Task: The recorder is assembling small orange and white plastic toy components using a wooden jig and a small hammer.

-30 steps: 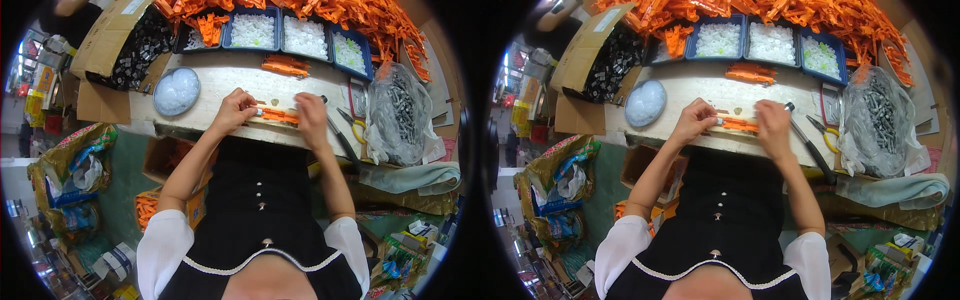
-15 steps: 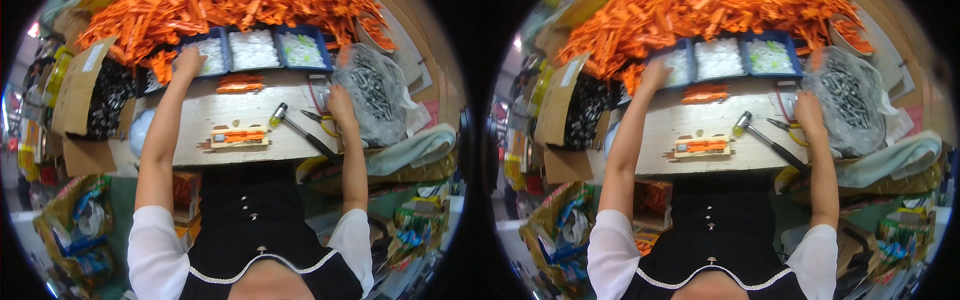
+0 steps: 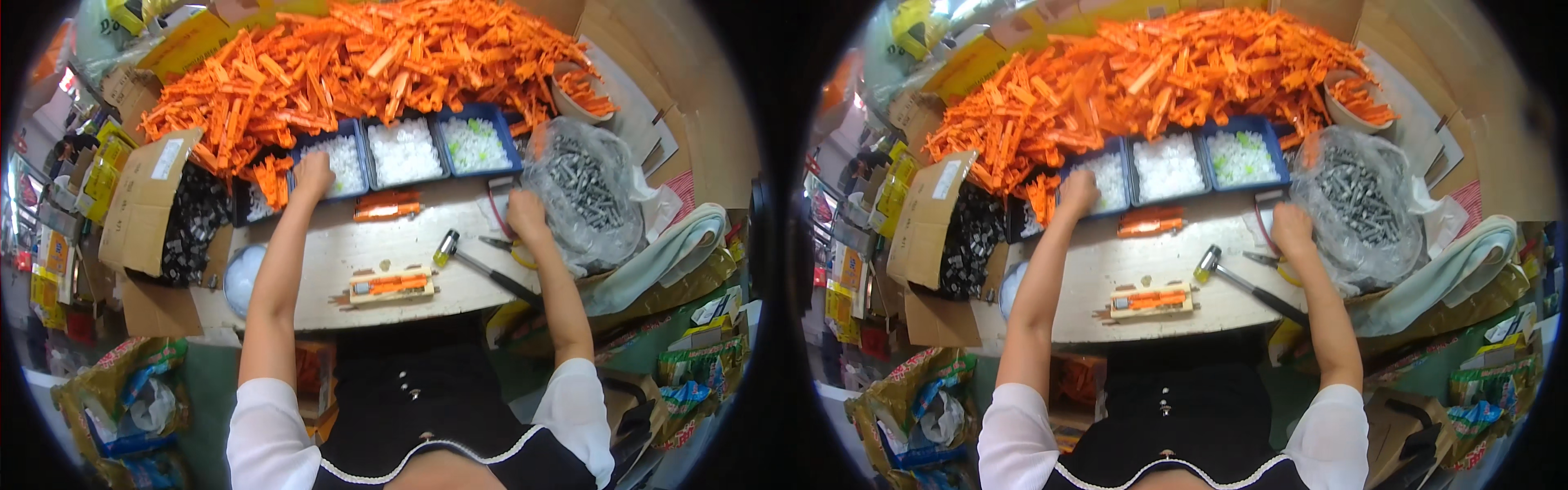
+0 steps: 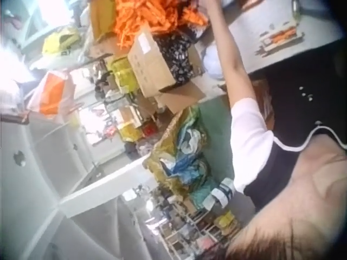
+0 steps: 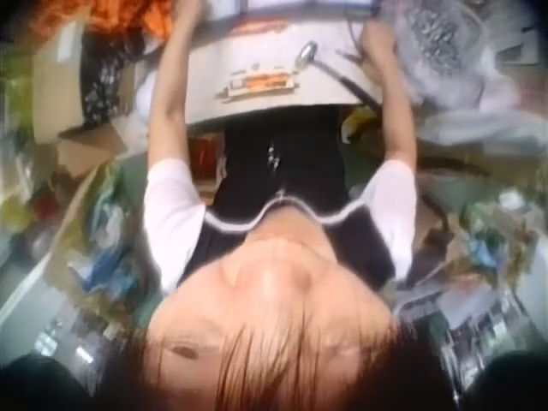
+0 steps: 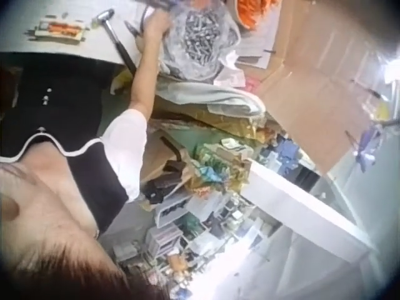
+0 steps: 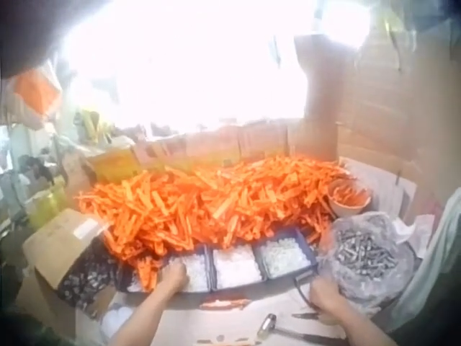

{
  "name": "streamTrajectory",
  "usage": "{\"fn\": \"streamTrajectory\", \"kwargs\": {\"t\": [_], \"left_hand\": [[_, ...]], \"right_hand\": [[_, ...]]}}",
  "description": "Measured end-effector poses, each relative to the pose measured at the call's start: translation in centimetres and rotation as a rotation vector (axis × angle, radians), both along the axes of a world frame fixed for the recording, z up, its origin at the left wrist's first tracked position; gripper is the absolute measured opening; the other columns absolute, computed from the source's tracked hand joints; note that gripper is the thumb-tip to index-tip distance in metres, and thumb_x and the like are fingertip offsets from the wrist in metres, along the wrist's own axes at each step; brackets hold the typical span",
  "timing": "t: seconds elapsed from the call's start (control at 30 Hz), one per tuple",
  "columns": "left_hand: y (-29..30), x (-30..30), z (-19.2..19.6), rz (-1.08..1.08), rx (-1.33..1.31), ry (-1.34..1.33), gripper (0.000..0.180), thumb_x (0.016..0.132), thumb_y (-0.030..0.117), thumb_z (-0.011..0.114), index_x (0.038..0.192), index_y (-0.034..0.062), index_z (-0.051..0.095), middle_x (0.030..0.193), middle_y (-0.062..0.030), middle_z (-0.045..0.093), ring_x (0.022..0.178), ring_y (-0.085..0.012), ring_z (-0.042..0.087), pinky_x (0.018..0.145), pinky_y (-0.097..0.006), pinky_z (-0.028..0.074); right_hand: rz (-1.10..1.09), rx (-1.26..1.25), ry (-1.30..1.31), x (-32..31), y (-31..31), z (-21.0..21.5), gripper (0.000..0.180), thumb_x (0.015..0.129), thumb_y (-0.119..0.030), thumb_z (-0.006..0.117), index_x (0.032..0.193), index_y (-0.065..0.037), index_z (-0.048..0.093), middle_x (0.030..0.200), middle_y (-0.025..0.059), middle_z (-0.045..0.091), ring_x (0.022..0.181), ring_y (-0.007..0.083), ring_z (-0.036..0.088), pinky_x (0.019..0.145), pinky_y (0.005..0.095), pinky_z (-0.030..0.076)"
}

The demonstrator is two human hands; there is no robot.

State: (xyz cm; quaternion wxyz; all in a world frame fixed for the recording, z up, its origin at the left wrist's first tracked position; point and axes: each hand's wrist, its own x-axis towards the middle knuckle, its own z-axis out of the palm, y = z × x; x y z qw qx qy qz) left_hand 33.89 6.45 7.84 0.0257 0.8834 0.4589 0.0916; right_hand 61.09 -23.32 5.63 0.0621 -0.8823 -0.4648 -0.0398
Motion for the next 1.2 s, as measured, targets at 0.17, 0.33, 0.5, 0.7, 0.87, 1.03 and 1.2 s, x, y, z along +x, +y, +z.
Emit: {"fn": "streamTrajectory", "kwargs": {"t": [0.17,0.33,0.5,0.7,0.87,1.03,1.2], "left_hand": [[-0.1,-0.1,0.5,-0.002,-0.008,-0.246,0.017,0.063,0.009,0.055,0.077,0.0057,0.065,0.081,-0.0209,0.062,0.082,-0.0339,0.061,0.071,-0.042,0.048],[2.4,-2.2,-1.8,-0.025,-0.314,-0.749,0.018,0.069,0.012,0.059,0.082,0.0019,0.065,0.072,-0.0168,0.063,0.056,-0.0227,0.062,0.054,-0.032,0.049],[-3.8,-2.5,2.8,-0.147,-0.863,-1.201,0.011,0.078,0.006,0.063,0.087,0.0019,0.062,0.065,-0.0026,0.057,0.052,-0.0082,0.054,0.039,-0.022,0.042],[-15.3,-4.8,3.0,-0.389,-1.174,-1.334,0.012,0.079,0.002,0.061,0.090,-0.0014,0.060,0.074,-0.0065,0.060,0.061,-0.0126,0.059,0.049,-0.024,0.048],[-21.3,-5.4,0.0,-0.297,-1.249,-1.227,0.013,0.081,0.001,0.058,0.093,-0.0025,0.059,0.077,-0.0076,0.061,0.066,-0.0126,0.060,0.055,-0.024,0.050],[-24.1,-7.0,-1.0,-0.221,-1.115,-1.267,0.016,0.083,0.003,0.057,0.098,-0.0030,0.059,0.076,-0.0073,0.061,0.065,-0.0117,0.059,0.055,-0.023,0.050],[-24.6,-7.4,-1.2,-0.181,-1.074,-1.273,0.016,0.082,0.000,0.056,0.098,-0.0039,0.058,0.079,-0.0078,0.060,0.064,-0.0116,0.059,0.052,-0.022,0.049]], "right_hand": [[0.035,0.127,0.061,0.4,-1.3,-0.5,0.013,0.066,-0.005,0.051,0.075,0.000,0.060,0.076,0.0229,0.059,0.074,0.0393,0.058,0.068,0.0464,0.047],[0.154,0.304,0.164,0.5,-1.2,-0.9,0.011,0.070,-0.002,0.045,0.072,0.000,0.055,0.080,0.0209,0.058,0.077,0.0373,0.056,0.069,0.0456,0.044],[0.195,0.522,0.133,1.0,-1.4,-0.7,0.008,0.078,-0.007,0.051,0.081,-0.002,0.057,0.075,0.0144,0.059,0.070,0.0294,0.058,0.062,0.0383,0.045],[0.183,0.614,1.098,-7.9,-0.6,5.2,0.009,0.081,-0.011,0.057,0.087,-0.004,0.058,0.073,0.0004,0.058,0.059,0.0050,0.051,0.052,0.0195,0.040],[0.384,0.511,1.409,-15.6,-0.4,4.9,0.008,0.084,-0.011,0.054,0.088,-0.004,0.056,0.072,-0.0018,0.055,0.062,0.0046,0.050,0.054,0.0190,0.041],[0.402,0.492,1.421,-19.5,-0.5,3.1,0.009,0.086,-0.011,0.053,0.089,-0.002,0.054,0.074,-0.0015,0.054,0.066,0.0042,0.049,0.059,0.0184,0.041],[0.452,0.480,1.289,-19.9,-0.3,2.1,0.011,0.084,-0.012,0.054,0.085,0.000,0.053,0.072,0.0017,0.055,0.066,0.0063,0.049,0.058,0.0210,0.041]]}}
